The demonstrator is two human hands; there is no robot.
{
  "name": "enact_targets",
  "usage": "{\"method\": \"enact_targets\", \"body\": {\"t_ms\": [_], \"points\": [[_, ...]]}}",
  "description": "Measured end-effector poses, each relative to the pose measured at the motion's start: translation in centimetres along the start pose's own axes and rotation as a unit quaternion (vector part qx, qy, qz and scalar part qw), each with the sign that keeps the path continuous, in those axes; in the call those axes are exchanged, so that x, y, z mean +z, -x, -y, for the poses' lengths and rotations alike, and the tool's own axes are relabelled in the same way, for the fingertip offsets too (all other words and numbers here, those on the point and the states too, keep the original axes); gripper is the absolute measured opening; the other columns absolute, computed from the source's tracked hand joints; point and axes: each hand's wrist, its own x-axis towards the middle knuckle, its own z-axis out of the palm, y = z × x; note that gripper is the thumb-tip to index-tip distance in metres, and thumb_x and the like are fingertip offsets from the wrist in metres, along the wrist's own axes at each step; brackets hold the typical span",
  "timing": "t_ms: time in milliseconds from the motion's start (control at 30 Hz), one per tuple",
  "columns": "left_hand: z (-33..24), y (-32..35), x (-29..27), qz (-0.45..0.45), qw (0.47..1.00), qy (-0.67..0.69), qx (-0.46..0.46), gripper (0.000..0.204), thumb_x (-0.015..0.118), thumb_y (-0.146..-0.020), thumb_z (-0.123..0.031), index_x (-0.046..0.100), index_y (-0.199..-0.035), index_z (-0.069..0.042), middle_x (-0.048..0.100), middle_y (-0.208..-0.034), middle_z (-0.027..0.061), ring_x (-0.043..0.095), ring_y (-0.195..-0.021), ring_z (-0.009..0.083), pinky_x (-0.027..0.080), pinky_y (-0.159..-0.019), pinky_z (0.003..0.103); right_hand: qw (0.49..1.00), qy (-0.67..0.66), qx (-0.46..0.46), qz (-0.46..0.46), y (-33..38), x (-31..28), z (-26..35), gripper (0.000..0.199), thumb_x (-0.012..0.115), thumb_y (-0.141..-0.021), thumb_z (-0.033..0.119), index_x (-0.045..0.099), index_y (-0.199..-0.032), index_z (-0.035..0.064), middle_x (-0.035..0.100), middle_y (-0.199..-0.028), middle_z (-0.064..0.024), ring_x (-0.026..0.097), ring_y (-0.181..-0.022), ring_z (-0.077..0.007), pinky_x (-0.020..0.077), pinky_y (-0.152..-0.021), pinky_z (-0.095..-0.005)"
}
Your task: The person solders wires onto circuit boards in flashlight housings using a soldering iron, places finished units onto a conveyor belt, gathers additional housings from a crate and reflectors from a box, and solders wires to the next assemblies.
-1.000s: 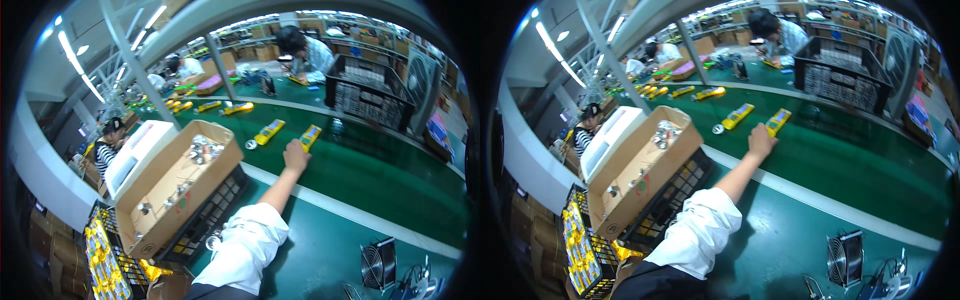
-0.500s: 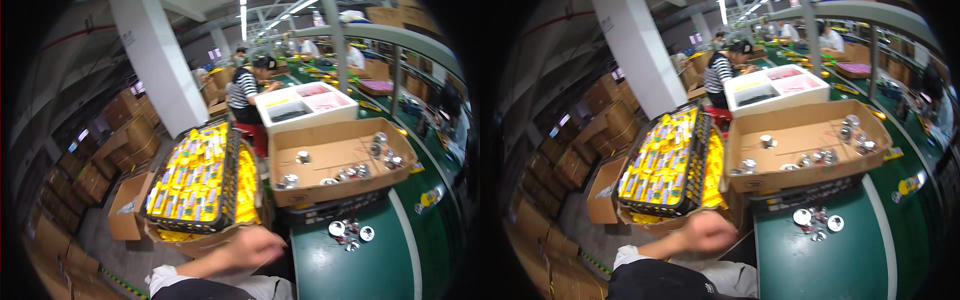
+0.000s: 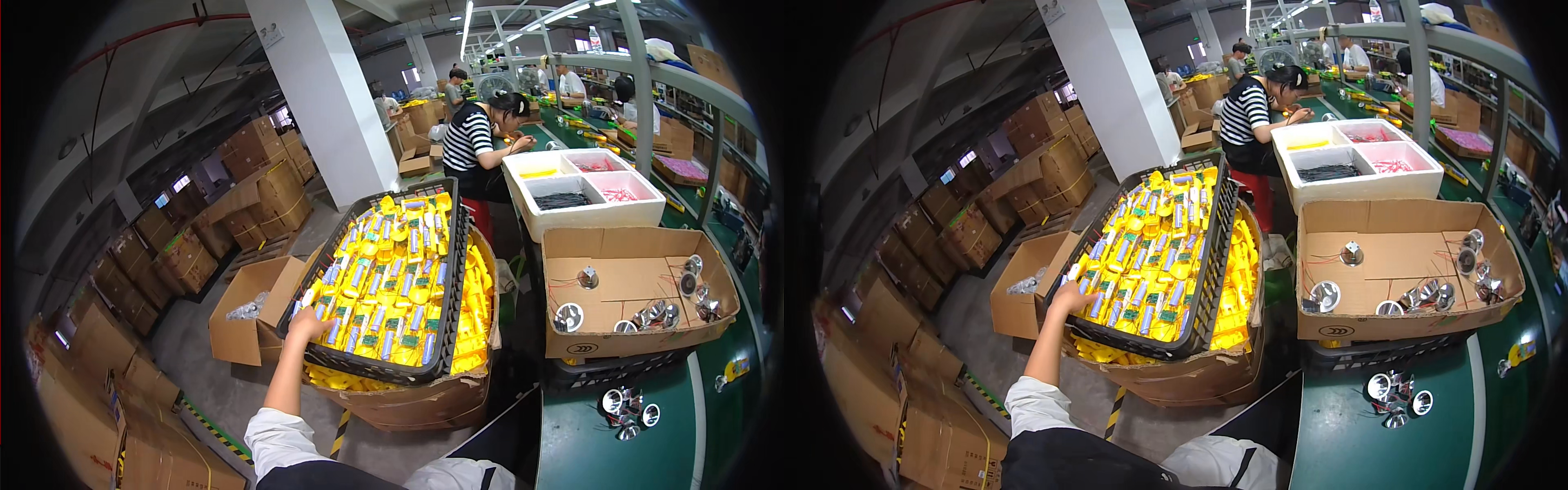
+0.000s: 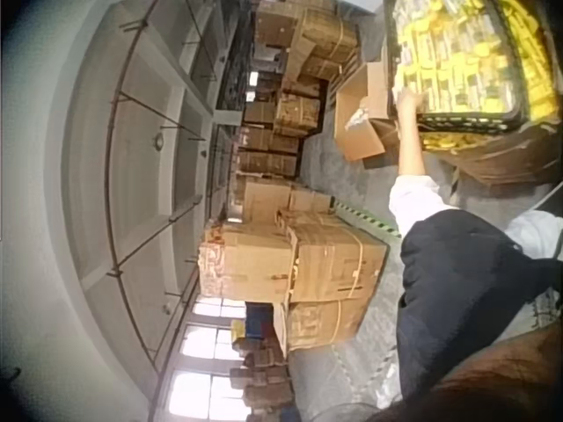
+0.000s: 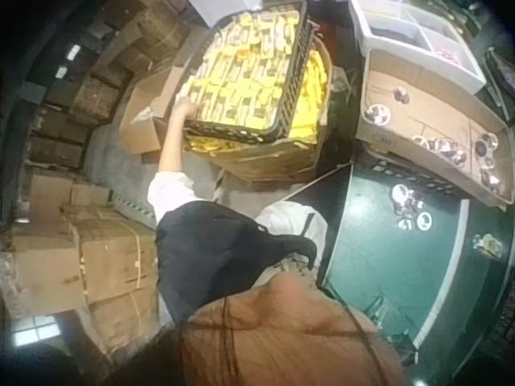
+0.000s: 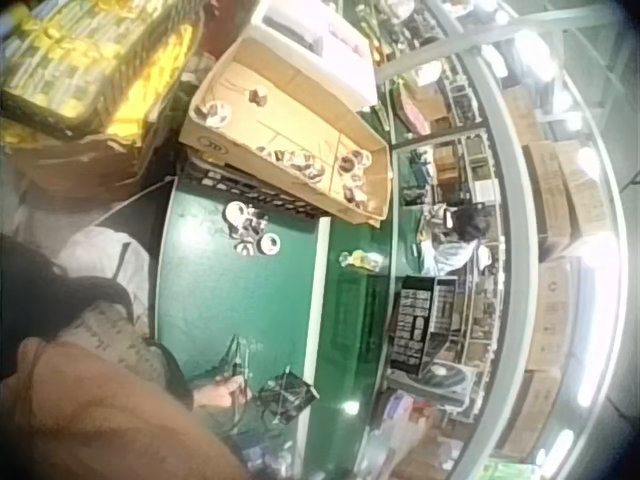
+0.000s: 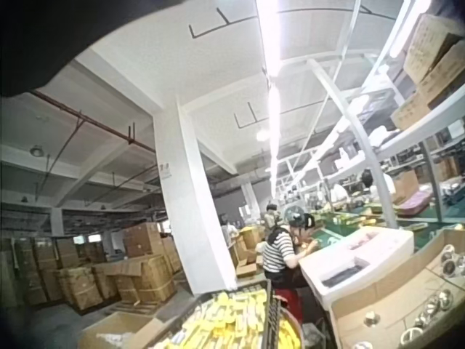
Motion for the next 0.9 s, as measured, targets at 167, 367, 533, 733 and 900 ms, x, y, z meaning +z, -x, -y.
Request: {"method": "enact_targets", "body": {"t_ms": [167,367,533,733,900], "points": [[2.3,-0.1,-0.1,-0.103,0.993,0.057,0.016,0.049,0.068,-0.07,-0.037,0.06,-0.097,0.003,0.061,-0.099,0.0232,0.059,-0.094,0.0338,0.047,-0.08,0.041,0.998,0.057,0.026,-0.026,-0.2,-0.1,0.3,0.019,0.057,-0.081,0.012,0.048,-0.086,-0.0033,0.045,-0.059,-0.0064,0.044,-0.049,-0.0145,0.0368,-0.042,-0.0254],[2.6,1.7,-4.1,-0.051,0.991,0.121,0.023,0.049,0.065,-0.062,-0.037,0.064,-0.084,0.006,0.063,-0.087,0.0237,0.062,-0.084,0.0336,0.048,-0.074,0.038,0.987,0.133,0.051,-0.073,0.2,-0.3,1.2,0.02,0.057,-0.081,0.013,0.049,-0.087,-0.0042,0.046,-0.06,-0.0069,0.045,-0.05,-0.0148,0.0375,-0.043,-0.0257],[3.6,3.7,-6.9,0.006,0.996,0.081,0.02,0.051,0.067,-0.059,-0.04,0.065,-0.083,0.005,0.064,-0.081,0.0227,0.064,-0.078,0.0303,0.048,-0.07,0.037,0.973,0.189,0.077,-0.109,0.4,-0.3,2.1,0.022,0.058,-0.081,0.014,0.05,-0.089,-0.0049,0.047,-0.06,-0.0072,0.046,-0.05,-0.015,0.038,-0.043,-0.0258],[7.1,8.1,-6.0,-0.05,0.98,0.177,0.076,0.044,0.067,-0.063,-0.036,0.064,-0.083,0.003,0.064,-0.076,0.0188,0.063,-0.072,0.0267,0.047,-0.066,0.036,0.949,0.256,0.109,-0.15,0.7,0.6,3.9,0.023,0.059,-0.082,0.015,0.051,-0.09,-0.0058,0.048,-0.06,-0.0077,0.047,-0.051,-0.0153,0.0387,-0.044,-0.0261],[9.5,12.5,-7.3,-0.068,0.981,0.119,0.134,0.042,0.067,-0.067,-0.032,0.062,-0.091,0.002,0.063,-0.077,0.0155,0.062,-0.069,0.0244,0.047,-0.065,0.033,0.922,0.317,0.136,-0.175,0.3,1.6,5.7,0.025,0.059,-0.082,0.016,0.052,-0.091,-0.0065,0.049,-0.06,-0.0081,0.048,-0.051,-0.0156,0.0393,-0.044,-0.0262]]}}
